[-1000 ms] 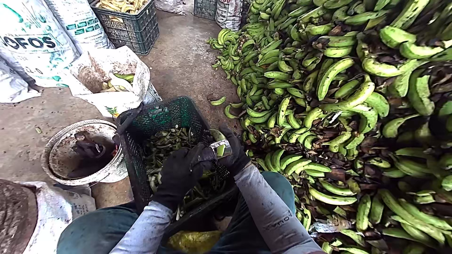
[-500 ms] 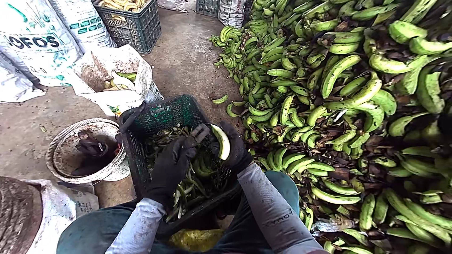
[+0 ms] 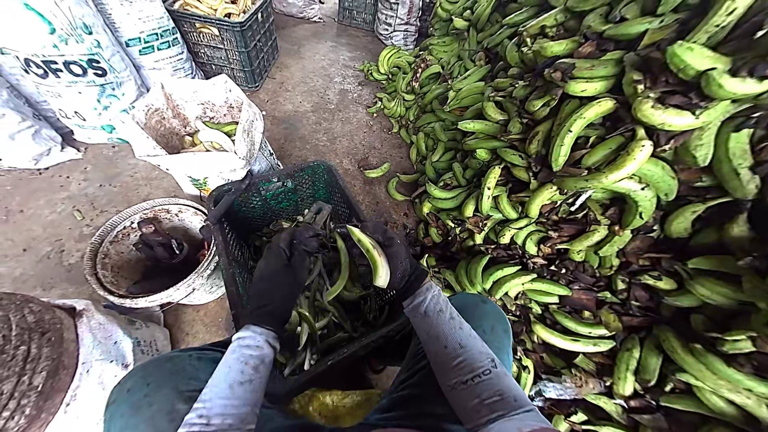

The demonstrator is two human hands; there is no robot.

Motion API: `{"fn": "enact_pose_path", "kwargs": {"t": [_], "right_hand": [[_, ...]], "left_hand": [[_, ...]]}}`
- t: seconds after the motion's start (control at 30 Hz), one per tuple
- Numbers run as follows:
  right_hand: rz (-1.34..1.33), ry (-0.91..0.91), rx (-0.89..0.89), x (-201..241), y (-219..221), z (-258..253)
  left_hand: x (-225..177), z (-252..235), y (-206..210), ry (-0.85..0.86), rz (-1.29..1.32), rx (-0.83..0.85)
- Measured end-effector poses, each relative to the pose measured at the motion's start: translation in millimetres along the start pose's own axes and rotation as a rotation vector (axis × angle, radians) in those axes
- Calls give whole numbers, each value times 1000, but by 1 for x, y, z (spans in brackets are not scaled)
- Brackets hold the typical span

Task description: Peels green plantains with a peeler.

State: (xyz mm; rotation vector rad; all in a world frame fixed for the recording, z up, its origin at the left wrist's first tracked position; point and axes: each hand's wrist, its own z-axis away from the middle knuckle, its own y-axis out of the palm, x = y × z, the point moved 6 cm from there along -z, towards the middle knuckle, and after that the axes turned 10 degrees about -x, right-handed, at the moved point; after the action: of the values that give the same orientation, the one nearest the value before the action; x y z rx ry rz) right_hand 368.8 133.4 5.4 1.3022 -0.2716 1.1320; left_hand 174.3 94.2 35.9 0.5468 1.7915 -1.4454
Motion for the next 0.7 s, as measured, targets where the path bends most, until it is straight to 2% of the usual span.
{"fn": "enact_pose_path", "kwargs": {"t": [0.07,0.13,0.27,0.33,0.5,0.63,0.7], "right_hand": [[-9,-24,-62,6,-6,0],[-46,-49,-132,10,-14,-2],[-81,-170,-198,15,-29,-1],[-118,-127,-163,11,-30,-3],[93,-175,-149,3,-17,1],[170,-119,-44,2,-8,4],[50,-20,-85,1,-11,3]], "left_hand": [[2,2,-7,-25,63,11],[-2,10,-1,-4,152,116],[-25,42,26,205,152,380],[-35,54,37,290,105,420],[-21,32,41,254,-104,179],[-2,4,10,29,-42,-12],[3,-1,-6,-23,23,-57]]}}
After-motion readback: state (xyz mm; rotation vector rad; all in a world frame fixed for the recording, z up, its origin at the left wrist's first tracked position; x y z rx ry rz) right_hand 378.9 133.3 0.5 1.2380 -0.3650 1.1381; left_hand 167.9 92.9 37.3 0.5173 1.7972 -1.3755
